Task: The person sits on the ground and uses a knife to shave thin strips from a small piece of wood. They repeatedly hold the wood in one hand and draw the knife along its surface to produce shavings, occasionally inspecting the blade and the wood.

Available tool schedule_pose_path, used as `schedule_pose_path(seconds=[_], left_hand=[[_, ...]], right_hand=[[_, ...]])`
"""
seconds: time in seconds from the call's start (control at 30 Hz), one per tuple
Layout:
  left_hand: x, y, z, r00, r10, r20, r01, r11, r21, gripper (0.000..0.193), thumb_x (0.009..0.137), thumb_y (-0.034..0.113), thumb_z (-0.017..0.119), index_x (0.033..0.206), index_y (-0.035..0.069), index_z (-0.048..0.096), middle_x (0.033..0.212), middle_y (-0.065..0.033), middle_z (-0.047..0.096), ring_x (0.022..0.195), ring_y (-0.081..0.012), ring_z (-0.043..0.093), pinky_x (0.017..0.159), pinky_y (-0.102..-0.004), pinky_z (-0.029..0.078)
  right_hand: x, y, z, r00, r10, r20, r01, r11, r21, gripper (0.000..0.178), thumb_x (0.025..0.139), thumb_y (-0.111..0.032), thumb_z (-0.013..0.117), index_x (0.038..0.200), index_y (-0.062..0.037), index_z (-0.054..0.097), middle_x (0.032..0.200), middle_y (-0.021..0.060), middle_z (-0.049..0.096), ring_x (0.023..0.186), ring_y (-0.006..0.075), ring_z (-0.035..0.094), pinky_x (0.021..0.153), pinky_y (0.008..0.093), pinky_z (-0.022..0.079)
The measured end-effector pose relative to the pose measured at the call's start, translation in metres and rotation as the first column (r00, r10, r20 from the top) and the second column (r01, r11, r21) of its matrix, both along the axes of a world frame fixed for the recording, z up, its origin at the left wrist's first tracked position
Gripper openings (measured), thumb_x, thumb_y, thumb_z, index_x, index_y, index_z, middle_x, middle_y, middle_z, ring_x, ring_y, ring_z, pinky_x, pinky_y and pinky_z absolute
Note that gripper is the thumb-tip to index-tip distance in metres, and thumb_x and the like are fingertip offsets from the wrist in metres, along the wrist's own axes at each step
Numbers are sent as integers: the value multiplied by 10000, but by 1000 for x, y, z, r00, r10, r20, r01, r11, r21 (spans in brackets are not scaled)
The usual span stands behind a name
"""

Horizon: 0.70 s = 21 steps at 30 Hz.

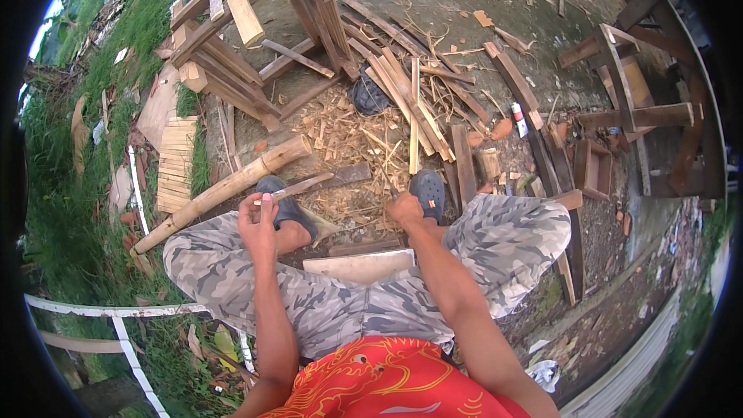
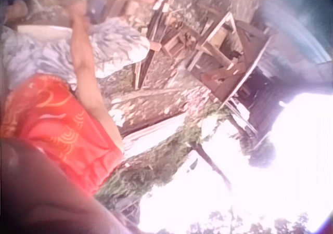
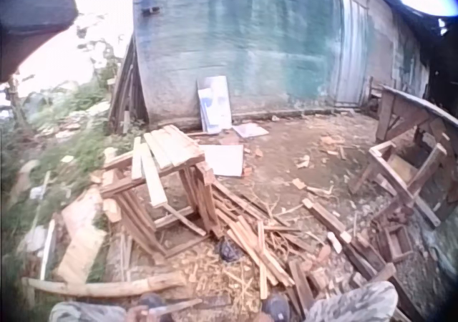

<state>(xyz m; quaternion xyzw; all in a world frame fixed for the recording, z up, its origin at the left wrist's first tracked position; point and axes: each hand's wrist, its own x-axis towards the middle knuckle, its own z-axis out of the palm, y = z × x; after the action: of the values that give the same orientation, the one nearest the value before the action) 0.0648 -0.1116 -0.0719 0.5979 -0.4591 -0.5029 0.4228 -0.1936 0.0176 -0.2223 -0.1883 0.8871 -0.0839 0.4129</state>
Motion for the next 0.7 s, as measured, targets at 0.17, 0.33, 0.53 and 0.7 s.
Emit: schedule_pose_path(seconds=[0.17,0.33,0.53,0.7], left_hand=[[-3,1,1,975,-15,-221,24,999,39,229,960,86,668,1155,-23,619,1039,-92,655,896,-129,684,798,-249,564],[-7,3,7,992,-123,-31,124,990,68,255,958,60,661,1191,-41,635,1077,-90,645,1054,-184,667,907,-288,548],[-11,3,15,912,-183,366,297,912,-284,178,913,39,703,1086,5,729,1040,-83,688,943,-175,676,793,-282,549],[-14,2,16,847,-204,491,406,845,-349,173,901,43,702,1066,-5,727,1035,-128,711,913,-251,690,802,-334,544]], right_hand=[[-8,-6,10,998,62,32,-58,993,-104,511,796,-382,648,1088,34,700,1092,324,676,1088,441,654,932,490,514],[24,-31,56,983,176,56,-151,942,-299,428,820,-352,646,985,43,667,917,307,693,899,462,681,831,488,531],[62,-43,148,919,382,100,-252,764,-594,322,843,-308,651,955,-7,667,801,288,674,793,410,702,737,479,545],[81,-35,168,927,320,197,-122,753,-647,263,818,-262,692,881,-9,655,714,224,652,652,389,659,641,447,524]])
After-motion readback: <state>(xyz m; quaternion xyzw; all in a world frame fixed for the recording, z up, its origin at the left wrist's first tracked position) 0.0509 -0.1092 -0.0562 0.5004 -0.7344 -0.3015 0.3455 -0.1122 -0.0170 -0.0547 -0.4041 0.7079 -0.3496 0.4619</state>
